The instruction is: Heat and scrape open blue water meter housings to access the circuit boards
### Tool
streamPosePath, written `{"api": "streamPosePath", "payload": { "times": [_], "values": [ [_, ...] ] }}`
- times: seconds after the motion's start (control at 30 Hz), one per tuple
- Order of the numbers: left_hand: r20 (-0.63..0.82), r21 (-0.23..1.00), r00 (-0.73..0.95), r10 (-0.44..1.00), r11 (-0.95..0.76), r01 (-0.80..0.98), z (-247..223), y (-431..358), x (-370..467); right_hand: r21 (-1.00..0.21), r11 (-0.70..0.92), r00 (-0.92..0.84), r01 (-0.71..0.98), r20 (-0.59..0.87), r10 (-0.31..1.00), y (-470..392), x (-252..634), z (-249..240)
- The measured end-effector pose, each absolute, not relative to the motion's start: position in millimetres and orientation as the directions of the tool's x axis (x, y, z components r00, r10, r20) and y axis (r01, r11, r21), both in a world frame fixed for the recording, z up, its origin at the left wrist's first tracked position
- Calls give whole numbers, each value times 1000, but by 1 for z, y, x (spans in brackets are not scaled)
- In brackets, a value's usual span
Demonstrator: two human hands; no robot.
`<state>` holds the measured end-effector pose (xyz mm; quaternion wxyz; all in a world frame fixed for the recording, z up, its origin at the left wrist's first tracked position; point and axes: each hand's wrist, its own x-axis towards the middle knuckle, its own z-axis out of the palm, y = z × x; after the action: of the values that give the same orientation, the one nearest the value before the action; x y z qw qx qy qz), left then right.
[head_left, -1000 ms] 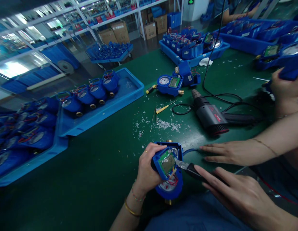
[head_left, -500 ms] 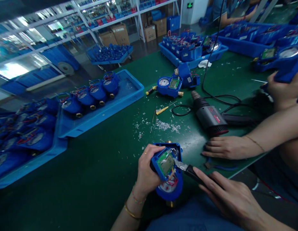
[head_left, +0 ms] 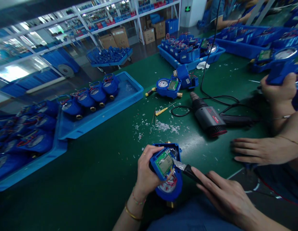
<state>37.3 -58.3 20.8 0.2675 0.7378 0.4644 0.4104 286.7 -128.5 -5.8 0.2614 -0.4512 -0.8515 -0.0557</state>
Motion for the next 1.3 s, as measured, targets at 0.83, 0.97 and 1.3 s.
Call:
{"api": "streamPosePath", "payload": {
  "times": [0.83,0.97,1.3],
  "values": [
    [357,738,249,900,-436,516,19,-57,32,-229,648,-544,726,385,746,-117,301,4],
    [362,744,253,897,-441,501,19,-58,33,-203,657,-559,726,383,735,-110,304,30],
    [340,786,320,884,-454,420,22,-51,36,-72,767,-719,638,300,627,-78,321,64]
  ]
}}
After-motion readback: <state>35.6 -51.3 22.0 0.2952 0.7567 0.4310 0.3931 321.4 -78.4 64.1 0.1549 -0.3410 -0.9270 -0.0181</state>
